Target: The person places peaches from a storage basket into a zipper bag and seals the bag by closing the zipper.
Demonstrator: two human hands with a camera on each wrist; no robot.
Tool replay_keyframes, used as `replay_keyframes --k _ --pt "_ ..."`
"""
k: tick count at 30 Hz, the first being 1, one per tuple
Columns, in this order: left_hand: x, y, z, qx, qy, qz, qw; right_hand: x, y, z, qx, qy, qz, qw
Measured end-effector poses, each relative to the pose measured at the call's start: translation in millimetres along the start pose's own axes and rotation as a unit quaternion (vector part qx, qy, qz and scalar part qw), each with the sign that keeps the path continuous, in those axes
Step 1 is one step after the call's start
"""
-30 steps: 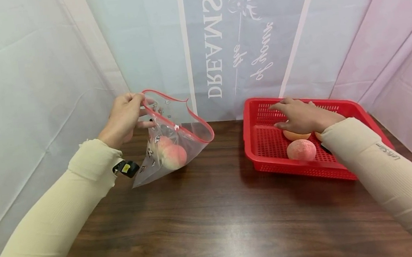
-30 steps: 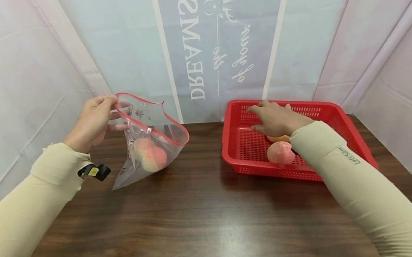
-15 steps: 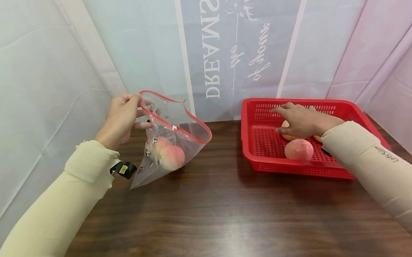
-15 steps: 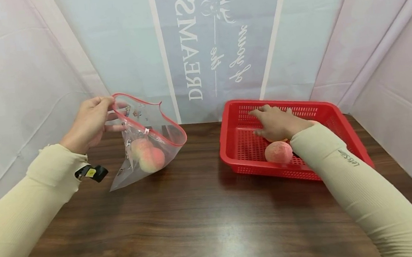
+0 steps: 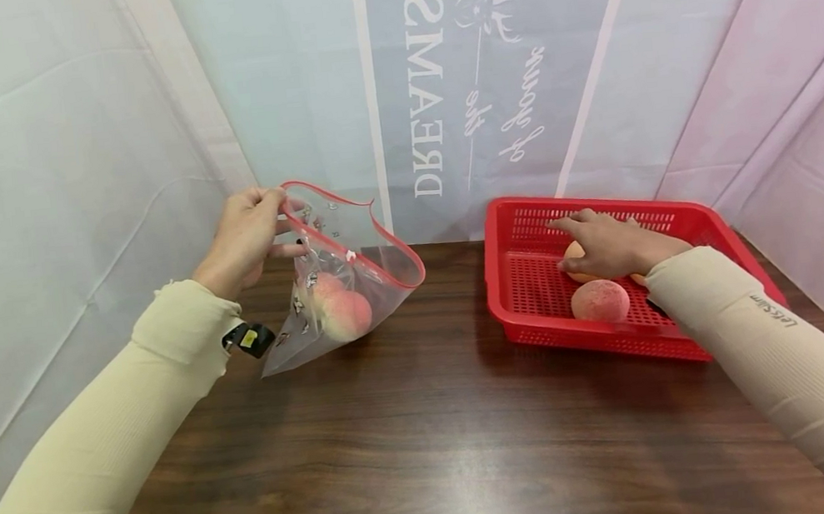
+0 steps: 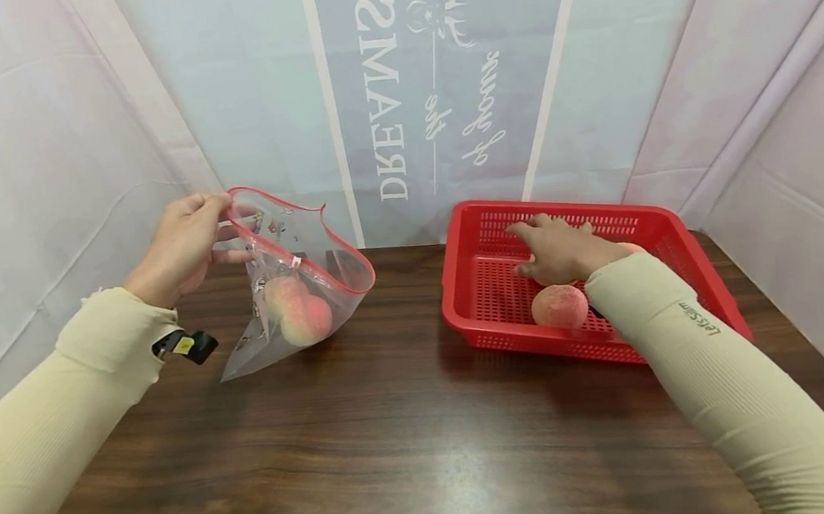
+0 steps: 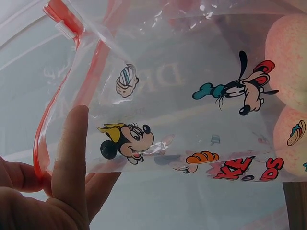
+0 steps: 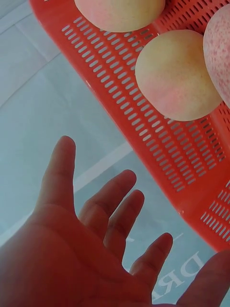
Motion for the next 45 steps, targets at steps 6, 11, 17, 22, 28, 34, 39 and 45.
replay_keyframes --k 6,11,17,22,28,34,39,45 --pt "1.3 -0.4 -0.4 -0.004 -0.005 0.002 1.0 -0.4 -2.4 -3.2 -0.007 -0.011 0.004 0.9999" --pt "1.7 -0.5 -0.2 -0.006 -0.008 0.005 0.9999 -1.0 -5.5 -5.8 -0.008 -0.011 0.008 0.9999" --pt "1.4 0.5 -1.0 -0.004 -0.01 0.003 0.9999 0.8 -12.1 -10.0 -0.001 -0.014 0.022 0.9996" --pt "1.2 0.8 -2.1 -0.002 -0.013 0.003 0.9999 4.2 -16.2 -13.1 0.003 -0.013 0.027 0.9995" --pt "0.8 1.3 -1.5 -0.002 -0.011 -0.002 0.9999 8.7 -22.6 -17.4 0.016 -0.008 0.036 0.9992" --pt "1.1 1.9 -1.1 -0.005 -0.015 0.0 0.9999 13.0 -27.4 -16.5 0.019 0.006 0.051 0.9985" --pt "0.8 2.7 -0.6 -0.006 -0.016 -0.001 0.9999 16.0 -29.0 -15.9 0.01 0.007 0.071 0.9974" --pt "0.2 3.0 -1.0 -0.005 -0.018 0.002 0.9998 19.2 -35.8 -17.9 -0.023 -0.014 0.12 0.9924"
Point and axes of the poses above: each hand's wrist, its own x-axis away from the middle knuckle, its own y-axis out of the back of the hand, z = x × y, the point moved 7 cm from there along -x, towards the middle knuckle, and after that the axes turned 12 degrees about -z, right-handed, at the moved point
